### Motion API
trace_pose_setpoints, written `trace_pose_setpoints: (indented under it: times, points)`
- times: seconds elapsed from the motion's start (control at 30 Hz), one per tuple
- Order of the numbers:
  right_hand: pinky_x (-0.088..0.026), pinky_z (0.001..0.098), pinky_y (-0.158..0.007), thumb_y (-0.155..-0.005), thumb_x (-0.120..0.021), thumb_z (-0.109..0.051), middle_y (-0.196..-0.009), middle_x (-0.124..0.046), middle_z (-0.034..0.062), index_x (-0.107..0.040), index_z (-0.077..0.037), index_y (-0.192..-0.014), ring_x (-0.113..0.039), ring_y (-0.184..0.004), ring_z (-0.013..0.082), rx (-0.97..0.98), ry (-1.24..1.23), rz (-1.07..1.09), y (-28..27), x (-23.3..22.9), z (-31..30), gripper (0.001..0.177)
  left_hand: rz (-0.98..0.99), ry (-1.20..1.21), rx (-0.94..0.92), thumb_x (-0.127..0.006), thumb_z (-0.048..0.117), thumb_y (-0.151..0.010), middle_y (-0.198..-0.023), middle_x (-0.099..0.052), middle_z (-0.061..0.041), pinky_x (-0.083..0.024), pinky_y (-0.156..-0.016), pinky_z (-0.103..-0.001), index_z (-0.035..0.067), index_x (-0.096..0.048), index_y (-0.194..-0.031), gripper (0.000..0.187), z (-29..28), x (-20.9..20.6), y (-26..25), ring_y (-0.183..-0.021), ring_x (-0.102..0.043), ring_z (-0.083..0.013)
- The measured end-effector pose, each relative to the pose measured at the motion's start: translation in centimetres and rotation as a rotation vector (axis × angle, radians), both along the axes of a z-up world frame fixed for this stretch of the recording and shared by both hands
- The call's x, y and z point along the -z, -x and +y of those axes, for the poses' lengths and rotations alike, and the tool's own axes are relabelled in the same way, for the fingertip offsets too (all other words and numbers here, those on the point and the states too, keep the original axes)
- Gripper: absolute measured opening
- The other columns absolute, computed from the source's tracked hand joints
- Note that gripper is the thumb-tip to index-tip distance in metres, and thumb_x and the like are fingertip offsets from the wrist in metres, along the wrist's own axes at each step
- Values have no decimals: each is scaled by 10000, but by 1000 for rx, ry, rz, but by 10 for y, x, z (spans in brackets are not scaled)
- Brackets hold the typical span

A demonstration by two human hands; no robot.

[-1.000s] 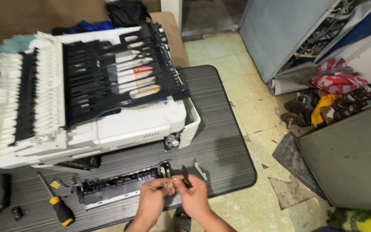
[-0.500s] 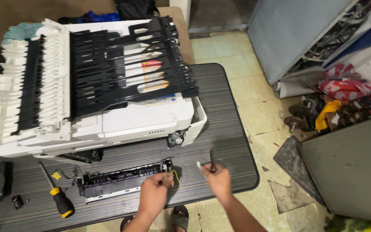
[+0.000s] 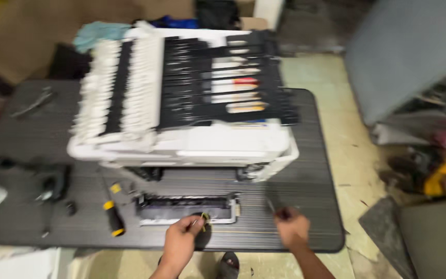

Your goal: The person disassembles a printer component on a table, uses a screwdriver and pliers to remove screws and clips, and manipulates internal parts and wires. The person continues adjusting and reassembling the component throughout the clip.

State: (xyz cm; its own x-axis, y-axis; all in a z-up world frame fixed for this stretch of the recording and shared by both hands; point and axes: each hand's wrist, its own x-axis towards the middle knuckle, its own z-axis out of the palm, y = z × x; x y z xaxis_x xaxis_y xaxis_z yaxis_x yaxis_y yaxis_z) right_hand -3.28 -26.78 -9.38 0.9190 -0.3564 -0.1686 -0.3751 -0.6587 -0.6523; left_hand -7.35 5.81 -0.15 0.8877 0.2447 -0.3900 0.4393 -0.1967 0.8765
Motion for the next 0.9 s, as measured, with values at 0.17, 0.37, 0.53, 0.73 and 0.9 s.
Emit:
trace_pose_setpoints:
  times: [0.17, 0.37, 0.53, 0.73, 0.9]
  points:
    - [-514, 289, -594, -730, -858, -123, -701, -721, 28, -778, -35, -855, -612, -636, 96, -246, -489, 29, 9, -81, 75, 173, -59, 94, -77, -717, 200, -911, -754, -730, -55, -486, -679, -281, 2, -813, -982, 231, 27, -9, -2, -702, -595, -115]
    - [-486, 259, -604, -759, -874, -116, -699, -674, -3, -747, -21, -837, -571, -666, 67, -728, -473, 131, -26, -152, 187, 176, -138, 370, -93, -703, 138, -913, -771, -751, -44, -521, -666, -245, -40, -778, -990, 208, 71, -22, -10, -701, -648, -92]
    - [-525, 285, -682, -763, -841, -94, -758, -717, 27, -751, -15, -851, -637, -713, 97, -878, -439, 201, -44, -175, 254, 149, -233, 304, -184, -699, 134, -909, -753, -755, -42, -513, -652, -238, -53, -779, -970, 213, 137, -13, -3, -683, -641, -82]
    - [-574, 367, -756, -775, -798, -119, -879, -764, 129, -751, -49, -906, -752, -823, 264, -1036, -56, 150, -55, -175, 320, 156, -122, 106, -367, -641, 178, -936, -700, -749, -20, -504, -615, -278, 6, -795, -959, 232, 193, 27, 7, -643, -645, -96]
    - [-548, 443, -767, -828, -747, -151, -913, -726, 172, -746, -77, -944, -701, -873, 371, -1215, 126, 130, -57, -164, 348, 138, -4, 164, -225, -706, 228, -920, -674, -687, -57, -475, -619, -306, 5, -784, -930, 236, 184, 60, 14, -625, -577, -126]
